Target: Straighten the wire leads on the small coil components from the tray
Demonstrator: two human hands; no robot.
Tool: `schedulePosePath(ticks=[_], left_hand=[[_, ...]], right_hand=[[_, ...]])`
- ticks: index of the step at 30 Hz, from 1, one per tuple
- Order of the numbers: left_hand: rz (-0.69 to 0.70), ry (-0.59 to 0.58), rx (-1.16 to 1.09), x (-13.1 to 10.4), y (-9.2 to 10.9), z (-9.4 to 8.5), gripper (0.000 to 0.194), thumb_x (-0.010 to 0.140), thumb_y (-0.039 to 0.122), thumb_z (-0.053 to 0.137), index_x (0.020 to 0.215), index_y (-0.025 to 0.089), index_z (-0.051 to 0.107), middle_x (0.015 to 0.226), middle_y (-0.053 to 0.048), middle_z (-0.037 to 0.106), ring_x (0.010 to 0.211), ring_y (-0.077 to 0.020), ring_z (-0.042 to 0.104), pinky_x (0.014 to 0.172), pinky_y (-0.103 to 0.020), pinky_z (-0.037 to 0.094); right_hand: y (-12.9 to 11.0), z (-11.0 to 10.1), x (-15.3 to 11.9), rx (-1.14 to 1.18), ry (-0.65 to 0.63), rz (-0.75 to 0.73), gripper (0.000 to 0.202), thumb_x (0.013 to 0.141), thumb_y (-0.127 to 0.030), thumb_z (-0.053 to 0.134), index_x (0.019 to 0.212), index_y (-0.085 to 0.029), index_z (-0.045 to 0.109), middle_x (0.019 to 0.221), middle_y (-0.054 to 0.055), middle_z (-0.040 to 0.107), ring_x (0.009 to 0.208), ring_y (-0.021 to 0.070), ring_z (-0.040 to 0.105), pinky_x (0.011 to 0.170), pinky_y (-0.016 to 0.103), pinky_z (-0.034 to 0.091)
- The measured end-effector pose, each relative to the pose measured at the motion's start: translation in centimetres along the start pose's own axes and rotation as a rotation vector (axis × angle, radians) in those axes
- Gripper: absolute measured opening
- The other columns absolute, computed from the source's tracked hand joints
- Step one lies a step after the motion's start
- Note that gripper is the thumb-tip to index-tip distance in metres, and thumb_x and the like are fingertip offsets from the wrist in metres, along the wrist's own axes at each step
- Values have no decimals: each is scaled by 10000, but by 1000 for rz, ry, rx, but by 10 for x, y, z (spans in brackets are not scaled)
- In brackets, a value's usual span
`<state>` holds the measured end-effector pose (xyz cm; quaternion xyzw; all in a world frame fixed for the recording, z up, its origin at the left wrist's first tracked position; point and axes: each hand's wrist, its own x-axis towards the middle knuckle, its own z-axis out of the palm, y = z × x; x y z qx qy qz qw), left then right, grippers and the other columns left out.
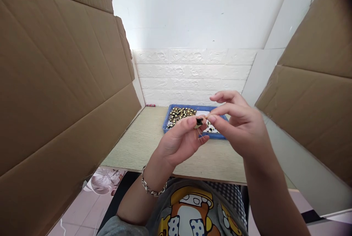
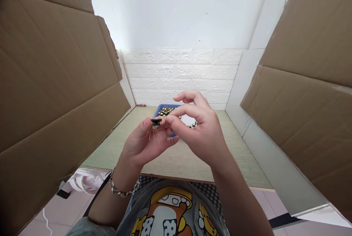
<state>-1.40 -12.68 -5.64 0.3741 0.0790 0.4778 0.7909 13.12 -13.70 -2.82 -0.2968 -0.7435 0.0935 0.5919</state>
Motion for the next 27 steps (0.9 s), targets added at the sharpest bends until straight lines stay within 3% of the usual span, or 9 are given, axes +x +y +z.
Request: schedulePosePath(ticks=[17,27], left_hand=[[-92,-1,-122,-7,-4,-2,281,586,331,773,726,148,613,792,27,575,785,-94,525,693,-267,453],[-99,-7,-111,-8,-6,-3,256,597,353,762,717,164,636,793,5,579,780,-112,522,693,-262,439]], right_hand=[[2,1,5,-1,-49,-22,167,747,-134,600,635,-255,632,851,7,566,1059,162,489,872,316,429],[3,1,3,33,-57,-14,136,766,-172,594,661,-248,633,945,18,549,1089,171,477,916,344,414]])
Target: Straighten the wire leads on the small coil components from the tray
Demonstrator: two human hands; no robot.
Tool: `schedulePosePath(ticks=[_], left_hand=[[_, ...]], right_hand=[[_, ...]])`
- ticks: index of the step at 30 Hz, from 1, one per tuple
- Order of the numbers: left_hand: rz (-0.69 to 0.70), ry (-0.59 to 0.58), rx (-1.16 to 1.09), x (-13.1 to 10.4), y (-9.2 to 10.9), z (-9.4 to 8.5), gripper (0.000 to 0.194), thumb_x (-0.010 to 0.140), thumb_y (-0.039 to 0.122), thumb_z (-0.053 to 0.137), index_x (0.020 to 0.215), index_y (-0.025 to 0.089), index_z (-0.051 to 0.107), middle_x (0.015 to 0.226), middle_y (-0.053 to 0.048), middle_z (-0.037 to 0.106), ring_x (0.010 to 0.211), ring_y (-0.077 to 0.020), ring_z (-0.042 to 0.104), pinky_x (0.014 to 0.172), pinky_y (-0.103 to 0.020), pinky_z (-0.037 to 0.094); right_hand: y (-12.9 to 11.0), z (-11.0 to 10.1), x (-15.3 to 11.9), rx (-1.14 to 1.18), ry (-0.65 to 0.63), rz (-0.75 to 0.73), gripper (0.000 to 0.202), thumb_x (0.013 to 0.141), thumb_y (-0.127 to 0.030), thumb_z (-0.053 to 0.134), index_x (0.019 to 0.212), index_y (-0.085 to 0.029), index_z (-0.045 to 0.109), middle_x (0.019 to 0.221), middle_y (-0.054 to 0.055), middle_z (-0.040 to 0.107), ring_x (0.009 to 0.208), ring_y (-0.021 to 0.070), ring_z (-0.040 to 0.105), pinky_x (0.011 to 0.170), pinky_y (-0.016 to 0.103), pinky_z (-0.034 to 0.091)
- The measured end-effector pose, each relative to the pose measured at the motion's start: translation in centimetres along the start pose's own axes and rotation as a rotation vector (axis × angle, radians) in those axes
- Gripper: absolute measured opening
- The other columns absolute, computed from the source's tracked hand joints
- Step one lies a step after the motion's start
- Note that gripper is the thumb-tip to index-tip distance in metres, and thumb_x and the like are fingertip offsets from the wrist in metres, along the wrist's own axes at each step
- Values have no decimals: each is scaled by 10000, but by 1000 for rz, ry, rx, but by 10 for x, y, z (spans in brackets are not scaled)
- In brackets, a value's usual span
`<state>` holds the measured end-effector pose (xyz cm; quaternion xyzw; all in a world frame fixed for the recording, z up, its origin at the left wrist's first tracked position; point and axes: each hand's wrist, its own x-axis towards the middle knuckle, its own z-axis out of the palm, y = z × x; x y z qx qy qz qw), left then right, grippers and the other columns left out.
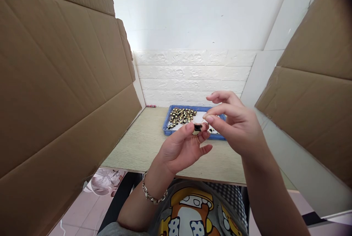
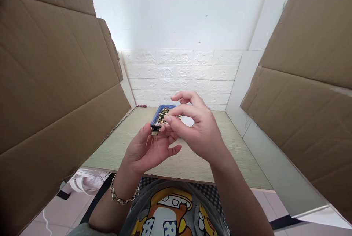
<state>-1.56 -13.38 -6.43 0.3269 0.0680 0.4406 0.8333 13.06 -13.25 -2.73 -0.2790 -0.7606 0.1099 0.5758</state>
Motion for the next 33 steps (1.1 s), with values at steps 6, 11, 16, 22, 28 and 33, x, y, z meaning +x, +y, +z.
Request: schedulePosePath(ticks=[6,11,16,22,28,33], left_hand=[[5,-7,21,0,-1,1,254,587,367,765,708,180,642,788,10,587,793,-120,522,698,-264,427],[5,7,12,-1,-2,1,257,577,364,771,701,181,640,780,11,592,791,-118,518,691,-260,418],[-9,50,-26,-1,-4,-1,279,578,358,774,731,173,633,781,16,594,792,-112,521,703,-265,418],[-36,77,-71,-2,-6,-1,288,583,360,772,747,169,632,799,20,601,778,-101,529,714,-266,418],[-41,-5,-114,2,-7,7,267,617,391,743,744,178,645,786,2,610,804,-130,536,727,-291,423],[-42,-57,-118,4,-8,15,253,636,404,725,750,188,654,802,-8,606,815,-142,529,744,-307,417]], right_hand=[[7,2,-2,92,-84,56,136,779,-202,578,665,-248,636,812,39,568,1122,199,451,845,360,462],[13,4,-8,143,-103,82,112,781,-230,587,694,-248,655,937,38,553,1104,184,464,892,353,439],[17,4,-13,151,-80,106,107,781,-229,589,702,-253,657,953,34,546,1103,172,457,923,358,419],[19,7,-12,178,-39,178,110,761,-266,607,669,-240,661,963,47,567,1098,193,470,940,390,407],[17,8,-13,282,37,220,123,757,-293,611,654,-237,649,943,37,574,1059,188,503,883,363,453],[9,5,-13,278,93,195,109,756,-289,606,663,-241,638,936,41,579,1072,197,500,849,348,482]])
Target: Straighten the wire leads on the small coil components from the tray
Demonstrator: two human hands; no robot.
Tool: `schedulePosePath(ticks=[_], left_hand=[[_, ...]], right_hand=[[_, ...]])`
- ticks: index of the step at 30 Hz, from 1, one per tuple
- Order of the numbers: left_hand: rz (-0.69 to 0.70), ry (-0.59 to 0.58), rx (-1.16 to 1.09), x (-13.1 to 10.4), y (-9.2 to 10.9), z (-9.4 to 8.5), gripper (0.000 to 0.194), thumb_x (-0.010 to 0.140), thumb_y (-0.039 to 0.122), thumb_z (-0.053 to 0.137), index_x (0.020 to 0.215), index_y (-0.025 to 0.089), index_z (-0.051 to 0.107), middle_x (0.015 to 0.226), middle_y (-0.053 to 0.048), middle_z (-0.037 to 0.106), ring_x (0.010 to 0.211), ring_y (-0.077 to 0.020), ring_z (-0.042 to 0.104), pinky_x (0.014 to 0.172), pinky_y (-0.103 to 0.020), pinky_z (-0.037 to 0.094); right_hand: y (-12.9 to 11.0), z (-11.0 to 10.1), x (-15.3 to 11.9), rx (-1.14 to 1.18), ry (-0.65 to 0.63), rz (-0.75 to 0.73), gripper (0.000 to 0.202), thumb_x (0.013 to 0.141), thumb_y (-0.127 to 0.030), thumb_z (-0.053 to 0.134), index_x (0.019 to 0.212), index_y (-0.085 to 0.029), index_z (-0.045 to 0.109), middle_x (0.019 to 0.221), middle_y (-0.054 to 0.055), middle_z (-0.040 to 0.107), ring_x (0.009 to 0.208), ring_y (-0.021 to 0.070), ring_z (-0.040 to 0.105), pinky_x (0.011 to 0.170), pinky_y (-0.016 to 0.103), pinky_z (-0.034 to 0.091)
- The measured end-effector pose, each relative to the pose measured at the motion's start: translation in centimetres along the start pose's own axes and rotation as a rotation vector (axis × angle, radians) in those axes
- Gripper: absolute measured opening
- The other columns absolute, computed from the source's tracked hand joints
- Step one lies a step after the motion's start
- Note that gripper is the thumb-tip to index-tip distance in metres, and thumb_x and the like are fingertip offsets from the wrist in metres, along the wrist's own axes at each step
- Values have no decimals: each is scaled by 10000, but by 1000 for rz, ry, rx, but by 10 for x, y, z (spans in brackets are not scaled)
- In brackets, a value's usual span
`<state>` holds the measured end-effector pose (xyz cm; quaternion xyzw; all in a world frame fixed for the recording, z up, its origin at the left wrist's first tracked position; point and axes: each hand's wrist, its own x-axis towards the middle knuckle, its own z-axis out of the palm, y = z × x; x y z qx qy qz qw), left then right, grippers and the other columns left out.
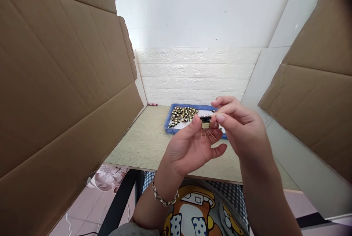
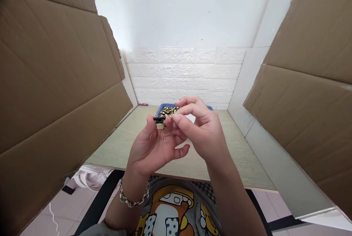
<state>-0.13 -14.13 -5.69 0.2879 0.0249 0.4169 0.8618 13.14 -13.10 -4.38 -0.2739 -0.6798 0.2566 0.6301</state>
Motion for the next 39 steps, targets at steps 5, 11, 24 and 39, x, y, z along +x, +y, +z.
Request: schedulePosePath(ticks=[5,11,24,39], left_hand=[[-16,-28,-18,-1,-1,3,283,613,416,738,754,186,656,807,-1,596,815,-131,522,757,-302,417],[-4,-24,3,-2,-2,3,281,613,428,734,758,200,659,814,-1,590,841,-140,519,766,-306,417],[393,107,589,1,4,-10,232,574,386,765,710,209,704,817,-13,547,805,-130,483,761,-278,391],[1433,422,2166,14,35,-3,168,711,391,661,823,271,697,806,-37,598,823,-196,450,780,-369,269]], right_hand=[[-4,0,0,19,13,-26,111,750,-266,611,644,-252,642,943,32,580,1052,196,509,782,330,503],[-4,0,0,3,20,-12,99,740,-269,616,647,-252,647,908,36,580,1071,215,502,822,367,498],[26,-21,-9,-115,68,121,122,746,-312,628,653,-235,646,987,27,578,1021,195,526,863,380,426],[13,-12,3,-817,202,-686,168,730,-187,663,880,-257,641,929,32,609,857,166,572,765,352,441]])
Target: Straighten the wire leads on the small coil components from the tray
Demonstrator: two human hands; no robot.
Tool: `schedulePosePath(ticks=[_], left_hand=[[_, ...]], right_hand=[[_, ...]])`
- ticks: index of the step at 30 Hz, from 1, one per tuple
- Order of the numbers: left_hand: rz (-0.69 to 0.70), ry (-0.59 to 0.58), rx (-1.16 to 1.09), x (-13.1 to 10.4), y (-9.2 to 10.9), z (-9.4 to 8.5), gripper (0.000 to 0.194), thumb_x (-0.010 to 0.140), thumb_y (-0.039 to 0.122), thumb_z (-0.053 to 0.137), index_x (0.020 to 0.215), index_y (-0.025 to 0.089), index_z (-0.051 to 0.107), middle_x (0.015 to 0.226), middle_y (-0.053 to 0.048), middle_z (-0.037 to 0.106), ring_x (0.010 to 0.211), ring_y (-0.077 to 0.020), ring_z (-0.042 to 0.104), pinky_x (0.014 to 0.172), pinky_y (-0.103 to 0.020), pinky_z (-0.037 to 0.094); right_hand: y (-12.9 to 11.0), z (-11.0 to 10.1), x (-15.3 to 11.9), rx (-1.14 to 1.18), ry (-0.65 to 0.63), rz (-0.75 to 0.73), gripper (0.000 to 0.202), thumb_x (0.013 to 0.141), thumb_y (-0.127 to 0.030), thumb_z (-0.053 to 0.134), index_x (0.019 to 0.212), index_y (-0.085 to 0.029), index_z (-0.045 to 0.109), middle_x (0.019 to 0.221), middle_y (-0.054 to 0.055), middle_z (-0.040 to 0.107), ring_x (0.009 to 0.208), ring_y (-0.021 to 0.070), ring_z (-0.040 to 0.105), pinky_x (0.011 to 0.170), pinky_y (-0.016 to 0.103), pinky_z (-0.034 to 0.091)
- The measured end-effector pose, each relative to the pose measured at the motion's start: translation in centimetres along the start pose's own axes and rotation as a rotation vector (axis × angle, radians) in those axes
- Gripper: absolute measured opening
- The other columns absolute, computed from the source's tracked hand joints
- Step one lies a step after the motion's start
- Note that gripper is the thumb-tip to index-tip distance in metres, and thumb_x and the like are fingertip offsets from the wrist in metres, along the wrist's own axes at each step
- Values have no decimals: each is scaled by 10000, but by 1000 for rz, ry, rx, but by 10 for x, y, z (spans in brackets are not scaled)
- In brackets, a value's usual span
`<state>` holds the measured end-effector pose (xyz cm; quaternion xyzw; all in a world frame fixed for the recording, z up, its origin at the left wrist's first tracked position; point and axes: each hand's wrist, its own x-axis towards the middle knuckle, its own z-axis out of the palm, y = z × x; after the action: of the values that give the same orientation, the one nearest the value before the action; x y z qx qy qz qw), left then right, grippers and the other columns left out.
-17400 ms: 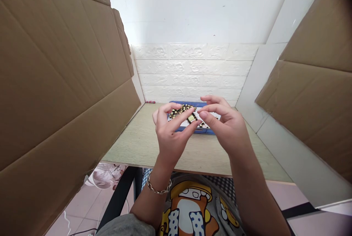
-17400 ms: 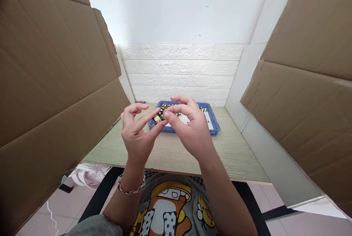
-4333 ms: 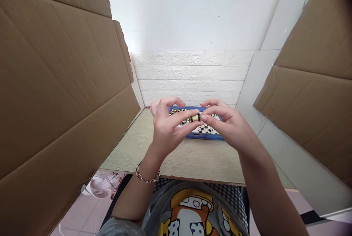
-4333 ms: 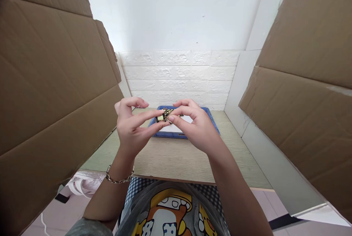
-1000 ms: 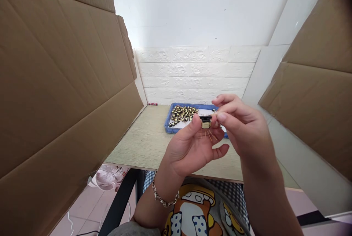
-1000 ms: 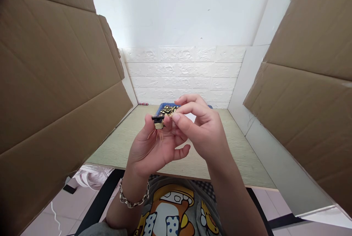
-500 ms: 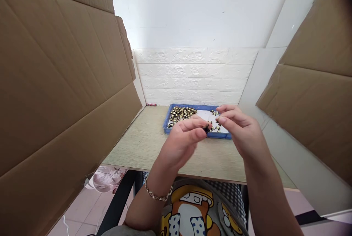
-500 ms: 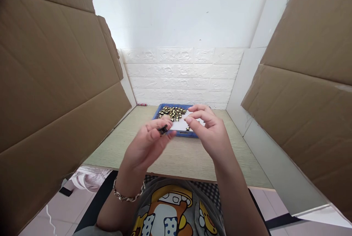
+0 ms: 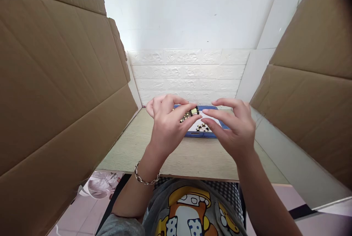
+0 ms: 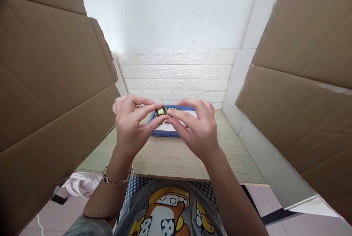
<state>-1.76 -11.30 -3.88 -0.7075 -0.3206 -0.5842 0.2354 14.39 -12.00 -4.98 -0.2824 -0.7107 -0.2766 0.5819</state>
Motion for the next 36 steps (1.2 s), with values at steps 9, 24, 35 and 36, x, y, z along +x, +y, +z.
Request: schedulePosePath(ticks=[9,24,35,36], left_hand=[[47,-17,76,-1,1,0,124,754,346,630,824,256,678,817,-27,605,824,-181,460,760,-358,285],[-49,-170,79,-10,-7,12,144,800,362,567,821,259,664,867,-27,598,905,-197,445,845,-394,280],[-127,-313,62,-10,-36,40,127,761,319,619,855,248,664,913,-21,559,943,-197,425,954,-422,275],[-129,-328,62,-11,-38,41,136,760,316,620,868,246,665,918,-24,557,948,-199,422,959,-426,278]], right_hand=[[2,2,5,-83,-15,-99,130,730,-224,666,849,-271,640,934,37,609,862,181,568,771,364,420],[2,24,5,-25,-151,118,100,802,-205,559,748,-238,637,1041,39,593,947,202,517,880,438,345],[24,64,6,180,-239,520,102,767,-270,578,694,-233,638,1061,33,583,998,228,490,913,470,358],[25,65,7,194,-268,535,99,761,-268,581,692,-231,642,1062,34,583,1012,230,487,921,469,353]])
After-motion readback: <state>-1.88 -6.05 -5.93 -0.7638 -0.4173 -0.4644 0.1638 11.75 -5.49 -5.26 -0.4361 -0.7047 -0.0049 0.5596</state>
